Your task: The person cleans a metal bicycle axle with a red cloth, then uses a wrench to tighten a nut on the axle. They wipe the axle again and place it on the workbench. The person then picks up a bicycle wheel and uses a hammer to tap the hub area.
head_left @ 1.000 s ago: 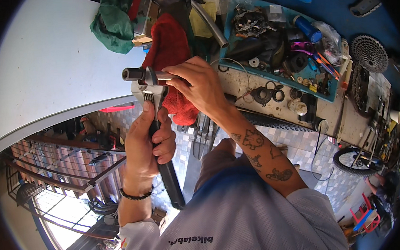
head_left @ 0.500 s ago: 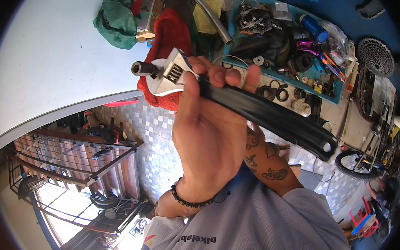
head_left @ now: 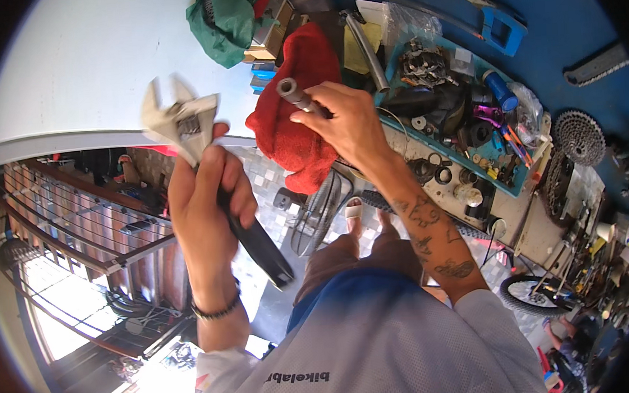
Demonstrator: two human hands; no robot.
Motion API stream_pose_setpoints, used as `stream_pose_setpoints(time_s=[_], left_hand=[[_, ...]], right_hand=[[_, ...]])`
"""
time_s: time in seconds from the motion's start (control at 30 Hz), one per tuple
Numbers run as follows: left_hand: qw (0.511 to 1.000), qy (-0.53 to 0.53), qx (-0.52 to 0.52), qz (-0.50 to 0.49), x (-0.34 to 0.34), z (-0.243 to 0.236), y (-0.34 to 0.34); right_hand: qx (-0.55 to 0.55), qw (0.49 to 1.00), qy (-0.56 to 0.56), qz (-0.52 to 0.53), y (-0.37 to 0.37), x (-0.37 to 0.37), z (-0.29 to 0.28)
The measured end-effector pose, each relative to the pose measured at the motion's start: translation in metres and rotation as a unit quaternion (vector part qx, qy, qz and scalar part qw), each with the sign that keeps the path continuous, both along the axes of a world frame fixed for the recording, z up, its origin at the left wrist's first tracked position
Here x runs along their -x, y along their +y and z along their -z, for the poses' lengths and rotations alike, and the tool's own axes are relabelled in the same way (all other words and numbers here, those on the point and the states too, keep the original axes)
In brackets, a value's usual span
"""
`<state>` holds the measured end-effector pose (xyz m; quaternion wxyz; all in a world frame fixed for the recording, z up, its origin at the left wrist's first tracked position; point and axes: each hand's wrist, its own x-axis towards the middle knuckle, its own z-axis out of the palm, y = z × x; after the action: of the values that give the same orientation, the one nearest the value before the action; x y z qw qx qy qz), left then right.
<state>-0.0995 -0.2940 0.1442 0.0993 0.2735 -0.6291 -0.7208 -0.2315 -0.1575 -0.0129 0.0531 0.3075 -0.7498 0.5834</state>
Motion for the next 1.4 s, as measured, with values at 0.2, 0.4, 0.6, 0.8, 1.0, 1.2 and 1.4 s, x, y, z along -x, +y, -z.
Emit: stream_pose_setpoints(time_s=[0.2,0.4,0.6,0.8,1.0,1.2,1.4], left_hand=[[0.865,-0.005,0.457,0.208,0.094,0.082,-0.071],[0.795,-0.043,0.558,0.233,0.21,0.138,-0.048],[0.809,-0.094,0.528,0.239,0.226,0.167,-0.027],[0.807,-0.073,0.533,0.243,0.195,0.143,-0.039],[0.942,0.174,0.174,-0.226,0.057,0.21,-0.107],[0.981,-0.009,0.167,-0.096,-0.026,0.336,-0.035],[0.978,0.032,0.188,-0.084,-0.04,0.371,-0.023]], right_hand=[[0.0,0.984,-0.089,-0.152,0.007,0.013,-0.01],[0.01,0.994,-0.111,0.011,-0.008,-0.003,-0.004],[0.041,0.99,-0.116,-0.063,-0.004,-0.002,-0.005],[0.041,0.985,-0.13,-0.103,0.001,0.0,-0.006],[0.118,0.99,-0.079,-0.015,-0.02,-0.017,-0.012],[0.052,0.992,-0.026,0.116,-0.033,-0.015,-0.03],[-0.31,0.936,-0.077,0.145,-0.021,-0.006,-0.107]])
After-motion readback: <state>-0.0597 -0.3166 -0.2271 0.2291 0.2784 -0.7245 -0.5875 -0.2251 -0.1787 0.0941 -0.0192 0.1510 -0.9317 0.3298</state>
